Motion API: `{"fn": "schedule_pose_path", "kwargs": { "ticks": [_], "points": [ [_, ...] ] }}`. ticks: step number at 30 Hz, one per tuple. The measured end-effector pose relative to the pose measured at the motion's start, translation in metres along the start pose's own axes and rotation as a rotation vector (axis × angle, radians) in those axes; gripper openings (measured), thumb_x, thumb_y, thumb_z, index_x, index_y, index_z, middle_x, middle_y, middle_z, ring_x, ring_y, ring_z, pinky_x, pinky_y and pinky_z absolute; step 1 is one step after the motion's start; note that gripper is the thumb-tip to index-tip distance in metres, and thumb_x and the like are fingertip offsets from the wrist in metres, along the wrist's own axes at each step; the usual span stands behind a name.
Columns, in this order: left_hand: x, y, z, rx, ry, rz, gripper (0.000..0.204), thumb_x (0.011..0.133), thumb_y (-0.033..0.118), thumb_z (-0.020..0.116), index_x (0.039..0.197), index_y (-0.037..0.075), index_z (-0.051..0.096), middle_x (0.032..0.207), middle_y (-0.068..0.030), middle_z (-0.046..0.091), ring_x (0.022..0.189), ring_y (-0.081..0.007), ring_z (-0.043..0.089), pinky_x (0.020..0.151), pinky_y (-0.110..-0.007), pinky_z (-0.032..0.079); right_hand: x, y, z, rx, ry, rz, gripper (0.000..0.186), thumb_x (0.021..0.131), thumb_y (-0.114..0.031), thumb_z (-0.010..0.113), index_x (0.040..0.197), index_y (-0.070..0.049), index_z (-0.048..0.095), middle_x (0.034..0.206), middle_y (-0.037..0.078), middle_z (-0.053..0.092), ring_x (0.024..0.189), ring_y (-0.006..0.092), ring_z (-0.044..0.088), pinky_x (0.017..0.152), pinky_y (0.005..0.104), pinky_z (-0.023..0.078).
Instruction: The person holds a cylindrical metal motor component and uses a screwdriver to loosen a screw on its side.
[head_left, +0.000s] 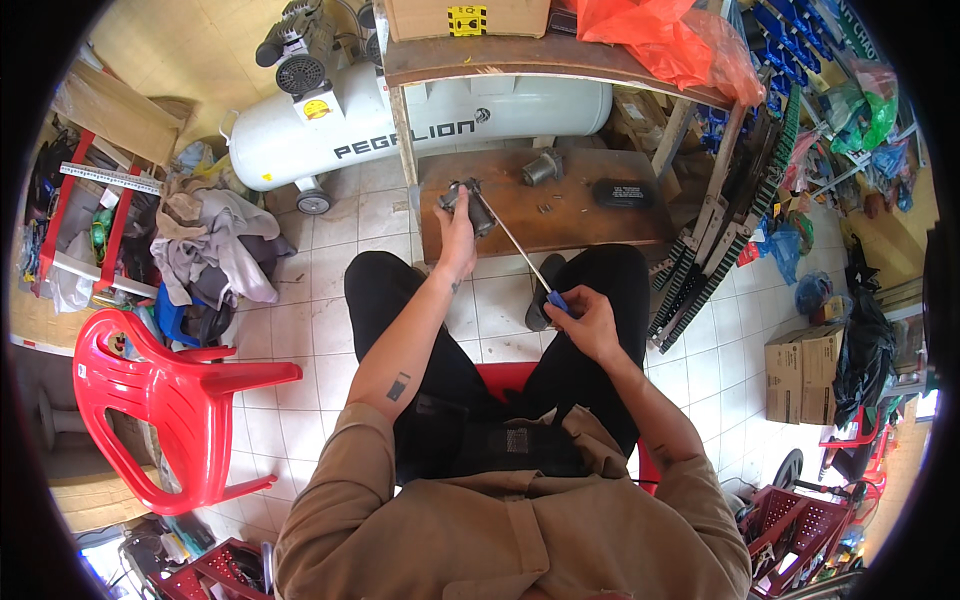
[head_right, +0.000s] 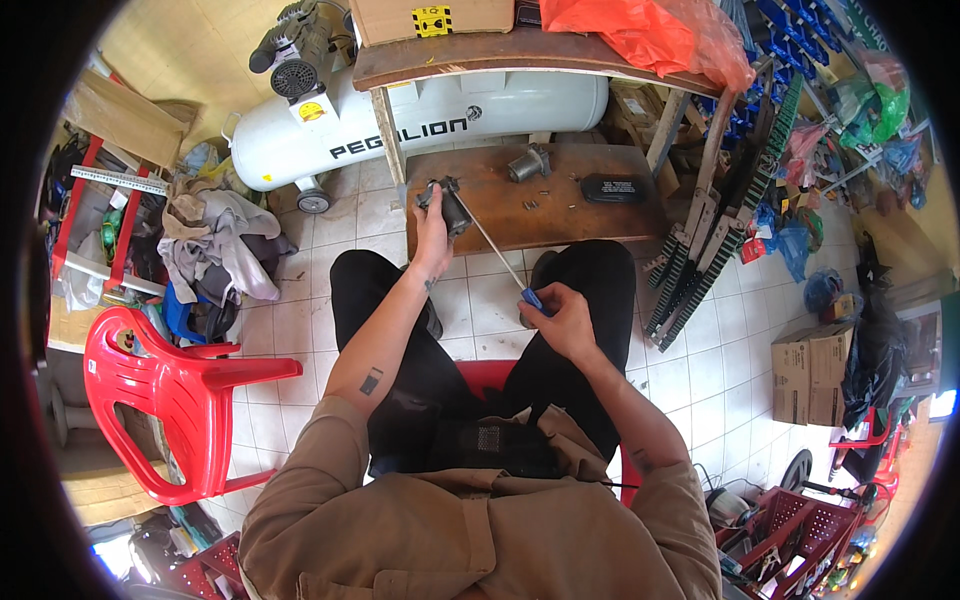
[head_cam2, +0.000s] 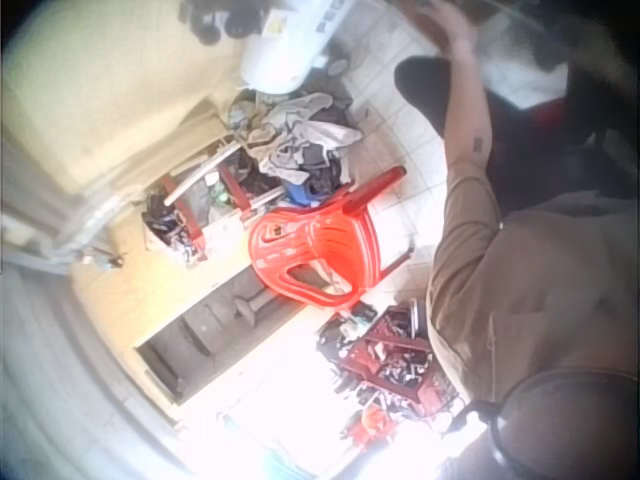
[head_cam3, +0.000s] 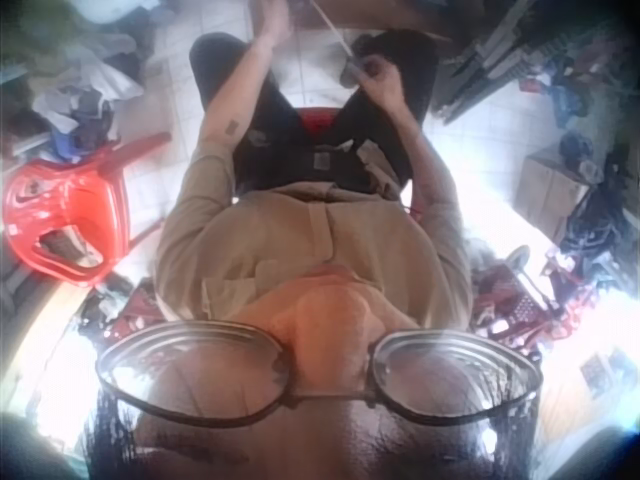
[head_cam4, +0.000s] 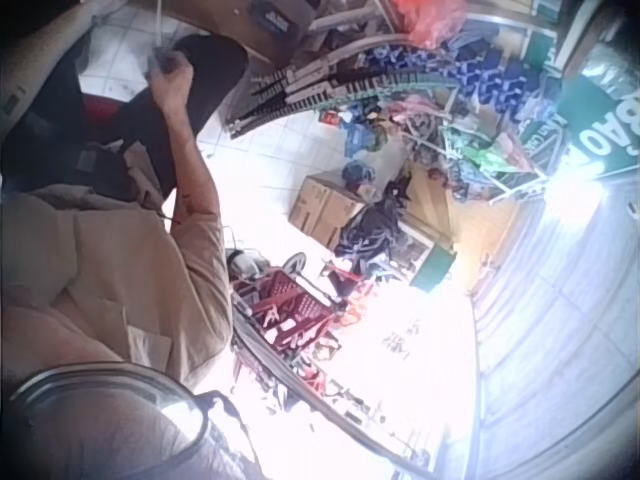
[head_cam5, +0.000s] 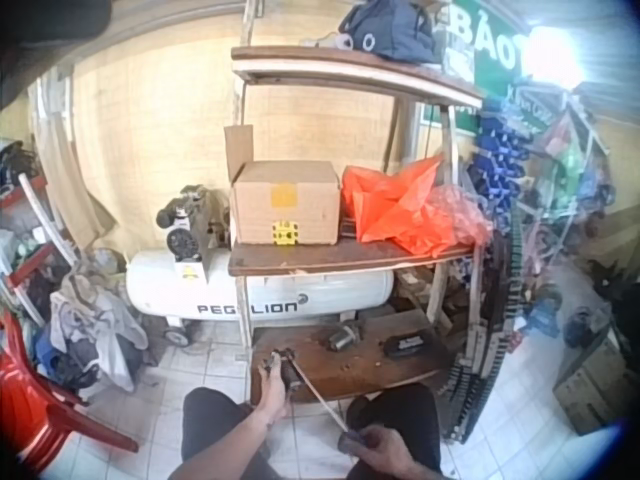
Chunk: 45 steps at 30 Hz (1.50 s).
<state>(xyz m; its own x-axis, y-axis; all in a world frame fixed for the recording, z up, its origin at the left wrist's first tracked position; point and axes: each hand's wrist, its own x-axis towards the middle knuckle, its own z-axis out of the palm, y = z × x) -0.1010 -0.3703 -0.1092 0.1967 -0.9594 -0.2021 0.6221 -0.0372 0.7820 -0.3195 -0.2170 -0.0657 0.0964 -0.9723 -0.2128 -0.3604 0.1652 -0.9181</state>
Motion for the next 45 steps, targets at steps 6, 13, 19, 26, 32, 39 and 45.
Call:
{"fn": "schedule_pose_path", "kwargs": {
  "ticks": [6, 13, 19, 26, 32, 39, 45],
  "points": [
    [0.002, 0.001, -0.008, -0.033, -0.141, -0.025, 0.055, 0.1, 0.046, 0.058, 0.134, 0.014, 0.031, 0.113, -0.0045, 0.055, 0.095, -0.014, 0.059, 0.082, -0.034, 0.054, 0.006, 0.011, 0.001, 0.409, -0.17, 0.205, 0.035, 0.1, -0.029, 0.059, 0.103, 0.006, 0.062, 0.082, 0.008, 0.065, 0.063, 0.0114, 0.06, 0.055, 0.0269, 0.049],
    [0.006, -0.003, -0.011, -0.029, -0.121, 0.005, 0.05, 0.101, 0.047, 0.055, 0.132, 0.014, 0.033, 0.105, -0.0061, 0.059, 0.09, -0.0175, 0.063, 0.082, -0.037, 0.055, 0.0, -0.008, 0.001, 0.233, -0.087, 0.094, 0.033, 0.101, -0.029, 0.059, 0.097, 0.004, 0.063, 0.076, 0.004, 0.059, 0.059, 0.0108, 0.056, 0.057, 0.0269, 0.049],
    [0.002, 0.004, -0.003, -0.032, -0.093, 0.031, 0.04, 0.103, 0.043, 0.051, 0.128, 0.014, 0.039, 0.097, -0.0097, 0.063, 0.085, -0.0232, 0.069, 0.081, -0.039, 0.058, 0.004, 0.004, 0.002, 0.424, -0.206, 0.189, 0.036, 0.101, -0.031, 0.059, 0.1, 0.004, 0.066, 0.076, 0.004, 0.059, 0.058, 0.0111, 0.055, 0.058, 0.0267, 0.05],
    [0.009, -0.005, -0.019, 0.022, -0.168, -0.041, 0.062, 0.098, 0.05, 0.059, 0.139, 0.015, 0.028, 0.122, -0.0045, 0.054, 0.105, -0.0135, 0.055, 0.088, -0.034, 0.05, 0.002, -0.022, -0.005, 0.532, -0.194, 0.271, 0.033, 0.1, -0.029, 0.061, 0.102, 0.003, 0.066, 0.074, 0.003, 0.057, 0.055, 0.0095, 0.052, 0.051, 0.0254, 0.047],
    [0.007, -0.002, -0.014, 0.005, -0.167, -0.017, 0.06, 0.099, 0.049, 0.059, 0.138, 0.014, 0.028, 0.121, -0.0042, 0.054, 0.104, -0.0131, 0.055, 0.087, -0.033, 0.05, 0.008, 0.005, 0.0, 0.403, -0.156, 0.18, 0.025, 0.097, -0.022, 0.066, 0.097, 0.003, 0.065, 0.077, 0.005, 0.061, 0.058, 0.0117, 0.055, 0.055, 0.0285, 0.049],
    [0.008, -0.006, -0.018, 0.013, -0.187, -0.021, 0.053, 0.099, 0.047, 0.059, 0.133, 0.014, 0.034, 0.119, -0.0033, 0.054, 0.103, -0.0124, 0.055, 0.087, -0.033, 0.049, 0.01, 0.003, -0.01, 0.628, -0.386, 0.351, 0.04, 0.103, -0.034, 0.054, 0.1, 0.005, 0.063, 0.072, 0.003, 0.056, 0.059, 0.0148, 0.056, 0.058, 0.0276, 0.047],
    [0.006, -0.007, -0.018, 0.016, -0.174, -0.058, 0.056, 0.098, 0.049, 0.059, 0.136, 0.017, 0.034, 0.119, -0.0023, 0.055, 0.103, -0.0121, 0.055, 0.086, -0.033, 0.049, 0.005, -0.005, -0.005, 0.365, -0.228, 0.209, 0.036, 0.102, -0.031, 0.056, 0.097, 0.005, 0.061, 0.076, 0.005, 0.059, 0.059, 0.0129, 0.058, 0.053, 0.0259, 0.047]
  ]
}}
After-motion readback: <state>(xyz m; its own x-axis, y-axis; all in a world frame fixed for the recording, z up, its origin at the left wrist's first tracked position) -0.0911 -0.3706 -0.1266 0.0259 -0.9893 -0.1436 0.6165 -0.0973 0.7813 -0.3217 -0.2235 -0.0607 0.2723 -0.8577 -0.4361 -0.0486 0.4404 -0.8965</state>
